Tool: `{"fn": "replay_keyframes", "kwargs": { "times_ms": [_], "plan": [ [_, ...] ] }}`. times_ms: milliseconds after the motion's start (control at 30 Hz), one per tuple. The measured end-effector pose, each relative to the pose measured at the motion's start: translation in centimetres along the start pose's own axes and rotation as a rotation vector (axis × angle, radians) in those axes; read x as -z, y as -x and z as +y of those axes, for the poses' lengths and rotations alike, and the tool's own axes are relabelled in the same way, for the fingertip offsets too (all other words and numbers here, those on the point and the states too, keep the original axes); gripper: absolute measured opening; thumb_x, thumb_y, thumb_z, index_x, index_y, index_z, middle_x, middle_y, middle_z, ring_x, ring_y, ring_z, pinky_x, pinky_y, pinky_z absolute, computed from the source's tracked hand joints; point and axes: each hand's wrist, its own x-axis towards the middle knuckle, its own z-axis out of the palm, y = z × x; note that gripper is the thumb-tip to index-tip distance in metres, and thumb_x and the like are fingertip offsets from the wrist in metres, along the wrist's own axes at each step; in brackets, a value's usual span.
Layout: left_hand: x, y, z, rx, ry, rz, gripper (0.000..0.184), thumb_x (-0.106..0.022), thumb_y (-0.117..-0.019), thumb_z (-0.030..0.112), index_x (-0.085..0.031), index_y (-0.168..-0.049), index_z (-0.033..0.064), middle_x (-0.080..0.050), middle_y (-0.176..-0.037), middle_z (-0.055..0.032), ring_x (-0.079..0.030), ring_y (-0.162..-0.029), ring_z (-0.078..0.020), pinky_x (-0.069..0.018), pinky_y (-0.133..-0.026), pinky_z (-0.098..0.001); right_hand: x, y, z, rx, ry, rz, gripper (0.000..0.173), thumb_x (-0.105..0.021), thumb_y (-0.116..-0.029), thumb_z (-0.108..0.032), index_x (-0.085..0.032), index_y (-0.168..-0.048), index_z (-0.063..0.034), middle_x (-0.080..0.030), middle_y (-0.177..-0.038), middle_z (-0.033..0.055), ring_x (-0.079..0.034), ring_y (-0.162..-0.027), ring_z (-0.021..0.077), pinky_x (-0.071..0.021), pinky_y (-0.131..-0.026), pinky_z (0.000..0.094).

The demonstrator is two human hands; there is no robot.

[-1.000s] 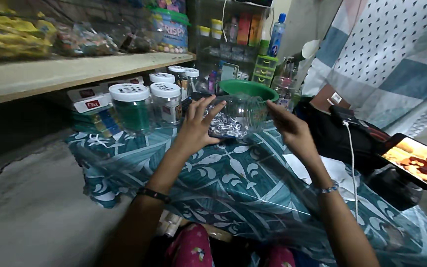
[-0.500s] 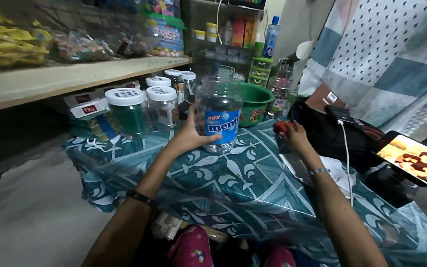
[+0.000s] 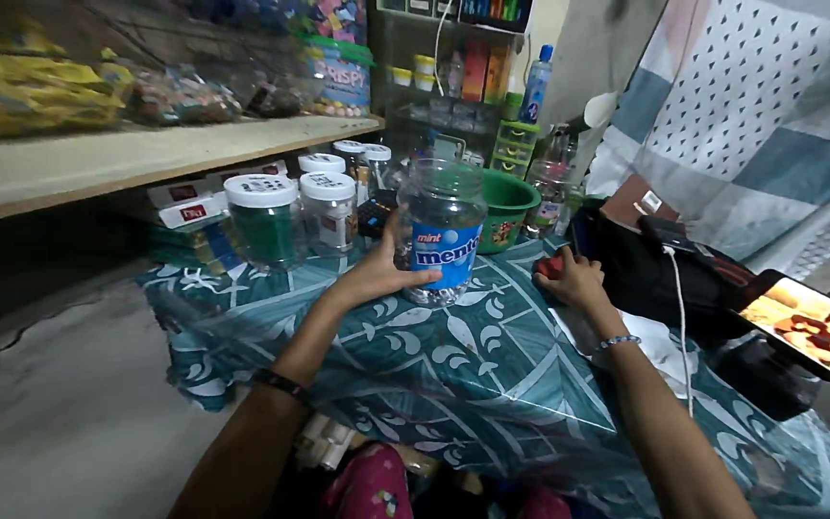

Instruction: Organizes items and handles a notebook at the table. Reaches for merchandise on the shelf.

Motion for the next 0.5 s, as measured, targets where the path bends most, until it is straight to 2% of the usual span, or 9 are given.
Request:
{"fn": "replay_keyframes", "kwargs": {
  "times_ms": [33,100,167,233,333,433,500],
  "plan": [
    [0.1,0.1,-0.3,-0.008,0.009,-0.014,0.111,-0.083,-0.0839,0.020,-0.006,-0.164,0.0243,-0.051,-0.149,-0.0151,-0.063,-0.120,-0.0267,-0.0550,-0.096,-0.0469,0.1,0.2,-0.1,-0.002,0.034,-0.011,0.080,-0.073,-0.0908,-0.051,-0.044,-0.154,-0.0104,-0.046,-0.144,0.0386,-0.042,-0.134,0.0597,-0.0367,-0.105,0.0711],
    [0.2,0.0,-0.7,-0.023,0.044,-0.069,0.112,-0.083,-0.0828,0.020,-0.006,-0.163,0.0280,-0.054,-0.145,-0.0124,-0.066,-0.115,-0.0234,-0.0571,-0.093,-0.0435,0.5,0.6,-0.8,-0.012,0.117,-0.050,0.079,-0.066,-0.0935,-0.056,-0.040,-0.158,-0.0167,-0.048,-0.143,0.0389,-0.042,-0.134,0.0593,-0.0377,-0.105,0.0687],
    [0.2,-0.3,-1.0,-0.036,0.109,-0.124,0.113,-0.083,-0.0807,0.017,-0.006,-0.163,0.0270,-0.056,-0.143,-0.0114,-0.067,-0.112,-0.0211,-0.0580,-0.092,-0.0405,0.7,0.8,-1.0,0.003,0.143,-0.025,0.080,-0.066,-0.0924,-0.058,-0.042,-0.157,-0.0173,-0.050,-0.141,0.0386,-0.044,-0.132,0.0585,-0.0388,-0.104,0.0679],
    [0.2,-0.5,-1.2,-0.053,0.130,-0.169,0.113,-0.083,-0.0804,0.016,-0.005,-0.162,0.0255,-0.056,-0.143,-0.0088,-0.066,-0.114,-0.0179,-0.0580,-0.093,-0.0372,0.6,0.6,-0.7,0.059,0.102,0.104,0.081,-0.070,-0.0892,-0.059,-0.047,-0.153,-0.0148,-0.051,-0.139,0.0384,-0.046,-0.129,0.0591,-0.0413,-0.100,0.0695],
    [0.2,-0.4,-1.0,-0.044,0.120,-0.172,0.114,-0.083,-0.0807,0.017,-0.005,-0.163,0.0252,-0.055,-0.144,-0.0122,-0.065,-0.117,-0.0205,-0.0562,-0.096,-0.0399,0.8,0.6,-0.9,0.147,-0.017,0.288,0.077,-0.069,-0.0900,-0.058,-0.051,-0.151,-0.0145,-0.052,-0.138,0.0362,-0.049,-0.125,0.0585,-0.0435,-0.095,0.0706],
    [0.2,-0.4,-1.1,-0.055,0.120,-0.182,0.115,-0.083,-0.0807,0.019,-0.003,-0.163,0.0256,-0.053,-0.146,-0.0087,-0.064,-0.119,-0.0175,-0.0565,-0.096,-0.0371,0.6,1.0,-1.6,0.218,-0.138,0.363,0.072,-0.070,-0.0923,-0.054,-0.050,-0.152,-0.0164,-0.052,-0.141,0.0320,-0.050,-0.126,0.0550,-0.0458,-0.095,0.0682],
    [0.2,-0.4,-1.0,-0.049,0.109,-0.182,0.115,-0.083,-0.0809,0.021,-0.003,-0.163,0.0262,-0.053,-0.146,-0.0095,-0.064,-0.119,-0.0179,-0.0558,-0.097,-0.0379,0.4,1.3,-2.1,0.288,-0.172,0.398,0.072,-0.069,-0.0936,-0.051,-0.048,-0.153,-0.0167,-0.051,-0.143,0.0292,-0.050,-0.128,0.0524,-0.0469,-0.096,0.0665]
  ]
}}
